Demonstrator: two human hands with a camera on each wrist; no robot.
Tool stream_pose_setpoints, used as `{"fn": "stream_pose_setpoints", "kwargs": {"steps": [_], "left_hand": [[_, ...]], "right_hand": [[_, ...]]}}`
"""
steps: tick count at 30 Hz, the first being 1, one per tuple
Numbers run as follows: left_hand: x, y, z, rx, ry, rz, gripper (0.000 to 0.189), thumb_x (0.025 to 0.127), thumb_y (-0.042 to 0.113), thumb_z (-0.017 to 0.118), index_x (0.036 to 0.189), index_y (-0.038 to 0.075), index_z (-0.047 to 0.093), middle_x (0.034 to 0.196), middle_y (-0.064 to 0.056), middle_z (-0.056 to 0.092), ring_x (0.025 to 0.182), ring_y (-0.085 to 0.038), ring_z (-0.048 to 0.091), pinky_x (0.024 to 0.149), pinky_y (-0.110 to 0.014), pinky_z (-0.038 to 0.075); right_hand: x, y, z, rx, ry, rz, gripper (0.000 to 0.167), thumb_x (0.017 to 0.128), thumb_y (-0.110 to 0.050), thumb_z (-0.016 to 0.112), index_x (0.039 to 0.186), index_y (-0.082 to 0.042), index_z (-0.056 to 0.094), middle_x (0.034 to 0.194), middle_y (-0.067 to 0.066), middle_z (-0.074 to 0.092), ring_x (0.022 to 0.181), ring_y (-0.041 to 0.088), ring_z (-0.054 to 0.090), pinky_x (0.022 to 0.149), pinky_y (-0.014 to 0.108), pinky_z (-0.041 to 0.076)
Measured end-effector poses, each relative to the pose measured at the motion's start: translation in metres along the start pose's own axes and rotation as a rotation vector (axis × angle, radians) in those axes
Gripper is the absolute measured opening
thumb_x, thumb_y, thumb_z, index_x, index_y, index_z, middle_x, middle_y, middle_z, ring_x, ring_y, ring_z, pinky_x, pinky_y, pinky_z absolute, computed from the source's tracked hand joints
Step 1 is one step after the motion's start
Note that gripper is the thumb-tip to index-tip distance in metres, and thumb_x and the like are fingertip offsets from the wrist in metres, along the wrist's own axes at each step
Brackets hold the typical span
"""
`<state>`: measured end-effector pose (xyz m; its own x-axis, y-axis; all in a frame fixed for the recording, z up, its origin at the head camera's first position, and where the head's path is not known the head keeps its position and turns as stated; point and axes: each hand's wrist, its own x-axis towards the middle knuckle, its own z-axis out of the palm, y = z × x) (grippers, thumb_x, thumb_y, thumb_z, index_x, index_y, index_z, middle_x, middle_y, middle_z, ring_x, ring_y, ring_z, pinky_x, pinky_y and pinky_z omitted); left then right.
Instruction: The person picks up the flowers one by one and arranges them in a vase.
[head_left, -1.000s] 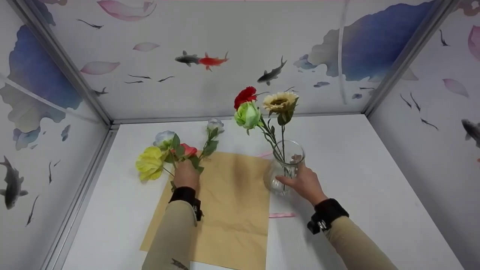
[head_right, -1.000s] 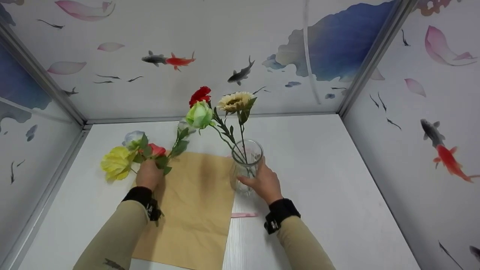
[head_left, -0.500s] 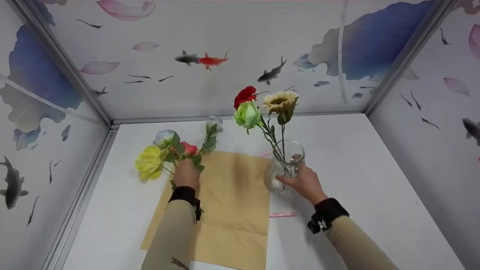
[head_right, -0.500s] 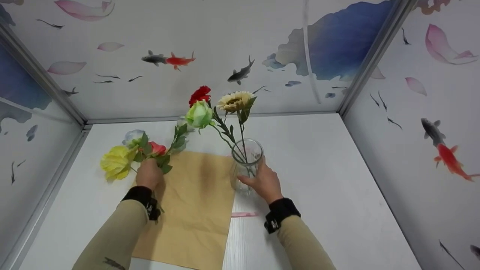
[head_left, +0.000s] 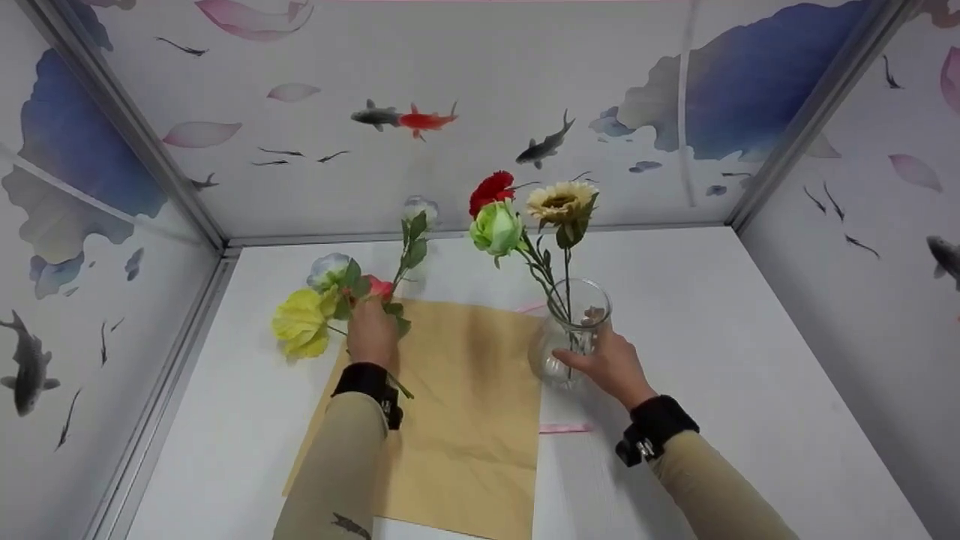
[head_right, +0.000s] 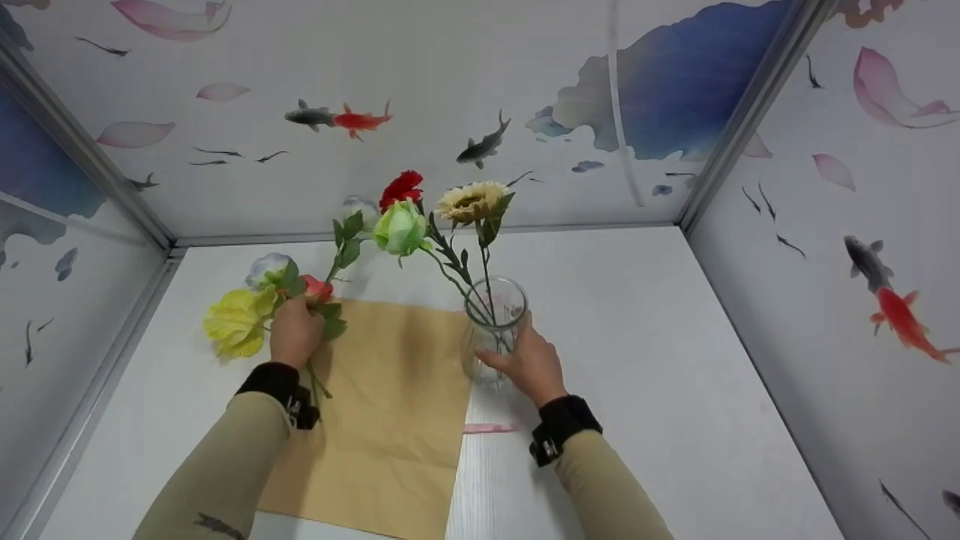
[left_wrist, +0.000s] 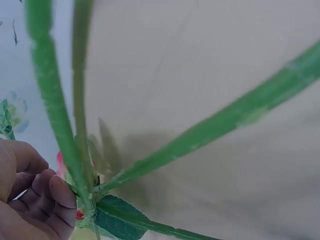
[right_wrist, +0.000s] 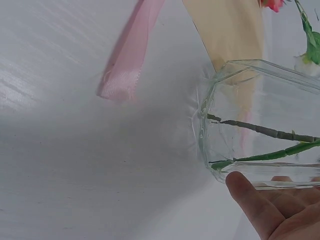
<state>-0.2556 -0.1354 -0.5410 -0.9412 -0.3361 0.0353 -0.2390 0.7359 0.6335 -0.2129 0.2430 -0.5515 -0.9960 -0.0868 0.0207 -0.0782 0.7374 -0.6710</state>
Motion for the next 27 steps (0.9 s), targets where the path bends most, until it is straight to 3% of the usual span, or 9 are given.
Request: {"fn": "stream_pose_setpoints", "kwargs": {"steps": [7, 13, 23, 27], "left_hand": [[0.005, 0.01, -0.007, -0.09, 0.01, 0.004, 0.023, 0.097, 0.002, 0.055, 0.114, -0.005, 0.069, 0.113, -0.021, 0.068, 0.103, -0.038, 0.067, 0.087, -0.051, 0.054], [0.007, 0.018, -0.01, -0.194, 0.045, 0.072, 0.021, 0.096, 0.003, 0.054, 0.112, 0.0, 0.069, 0.11, -0.017, 0.07, 0.098, -0.032, 0.068, 0.084, -0.047, 0.055], [0.007, 0.024, -0.016, -0.224, 0.134, 0.1, 0.024, 0.098, 0.008, 0.056, 0.116, -0.003, 0.067, 0.107, -0.019, 0.066, 0.097, -0.034, 0.066, 0.087, -0.047, 0.054], [0.004, 0.028, -0.02, -0.261, 0.159, 0.104, 0.023, 0.099, 0.009, 0.057, 0.117, -0.002, 0.066, 0.105, -0.018, 0.066, 0.093, -0.032, 0.064, 0.082, -0.044, 0.054]], "right_hand": [[0.0, 0.0, 0.001, -0.012, 0.018, -0.019, 0.096, 0.083, -0.047, 0.083, 0.151, -0.004, 0.032, 0.126, 0.036, 0.063, 0.114, 0.049, 0.064, 0.094, 0.059, 0.051], [0.0, 0.0, 0.0, -0.005, 0.01, -0.008, 0.097, 0.083, -0.049, 0.082, 0.152, -0.003, 0.031, 0.129, 0.036, 0.061, 0.117, 0.049, 0.062, 0.096, 0.059, 0.051], [-0.001, -0.003, -0.001, 0.006, -0.006, 0.01, 0.099, 0.084, -0.052, 0.081, 0.153, -0.003, 0.03, 0.134, 0.035, 0.059, 0.121, 0.048, 0.06, 0.098, 0.058, 0.05], [-0.001, -0.003, -0.001, -0.003, -0.006, 0.015, 0.099, 0.083, -0.053, 0.081, 0.153, -0.004, 0.03, 0.132, 0.036, 0.059, 0.12, 0.049, 0.061, 0.097, 0.058, 0.05]]}}
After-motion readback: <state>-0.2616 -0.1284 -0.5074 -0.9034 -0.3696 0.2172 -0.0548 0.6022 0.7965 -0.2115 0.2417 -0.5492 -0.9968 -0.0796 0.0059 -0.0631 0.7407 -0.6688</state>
